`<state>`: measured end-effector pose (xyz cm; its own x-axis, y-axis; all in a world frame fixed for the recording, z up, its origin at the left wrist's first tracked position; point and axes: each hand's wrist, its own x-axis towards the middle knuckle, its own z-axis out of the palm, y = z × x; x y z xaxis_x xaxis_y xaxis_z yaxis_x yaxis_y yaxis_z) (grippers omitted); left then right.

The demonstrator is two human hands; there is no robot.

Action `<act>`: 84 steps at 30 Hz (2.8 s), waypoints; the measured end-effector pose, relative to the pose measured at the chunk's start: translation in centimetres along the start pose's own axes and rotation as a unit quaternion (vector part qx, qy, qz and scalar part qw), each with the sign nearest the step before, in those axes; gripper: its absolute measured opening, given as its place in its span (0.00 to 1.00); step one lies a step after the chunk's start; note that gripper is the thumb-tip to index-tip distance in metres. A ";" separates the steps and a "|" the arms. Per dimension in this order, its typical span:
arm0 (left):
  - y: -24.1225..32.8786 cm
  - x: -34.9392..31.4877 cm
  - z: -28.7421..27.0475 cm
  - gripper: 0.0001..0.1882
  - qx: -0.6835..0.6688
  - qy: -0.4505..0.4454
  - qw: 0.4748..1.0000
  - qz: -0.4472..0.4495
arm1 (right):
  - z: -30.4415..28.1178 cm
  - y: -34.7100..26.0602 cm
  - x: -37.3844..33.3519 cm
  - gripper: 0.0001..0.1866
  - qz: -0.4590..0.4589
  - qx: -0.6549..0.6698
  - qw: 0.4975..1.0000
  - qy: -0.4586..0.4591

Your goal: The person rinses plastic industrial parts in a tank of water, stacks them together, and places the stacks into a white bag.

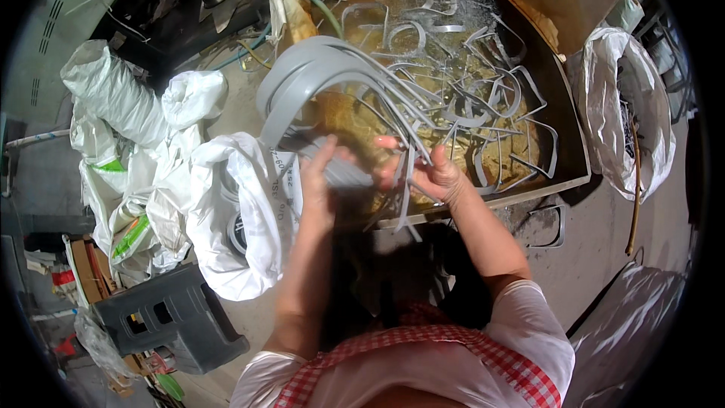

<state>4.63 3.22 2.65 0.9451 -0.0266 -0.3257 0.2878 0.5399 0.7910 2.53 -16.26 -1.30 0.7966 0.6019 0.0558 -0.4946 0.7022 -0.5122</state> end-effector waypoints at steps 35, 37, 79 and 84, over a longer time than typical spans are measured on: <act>-4.4 -2.6 1.5 0.31 0.274 0.082 0.957 0.039 | 2.7 -16.1 -15.9 0.37 -0.106 -0.670 0.643 0.355; -2.4 -5.3 4.2 0.34 0.194 -0.041 0.977 0.074 | 2.0 -9.3 -12.4 0.44 -0.093 -0.590 0.757 0.266; 6.3 2.2 -27.7 0.09 0.900 -0.067 0.429 -0.042 | 16.1 14.4 12.1 0.12 -0.150 -0.817 0.484 -0.273; 4.5 1.2 -26.2 0.09 0.913 0.054 0.404 -0.029 | 15.4 14.4 10.6 0.16 -0.129 -0.779 0.555 -0.262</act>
<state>2.97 27.62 -7.74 0.9450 0.0955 -0.3127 0.0369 -0.9814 -0.1883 -1.48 6.14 5.11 0.3595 0.8720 0.3324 0.8377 -0.1446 -0.5267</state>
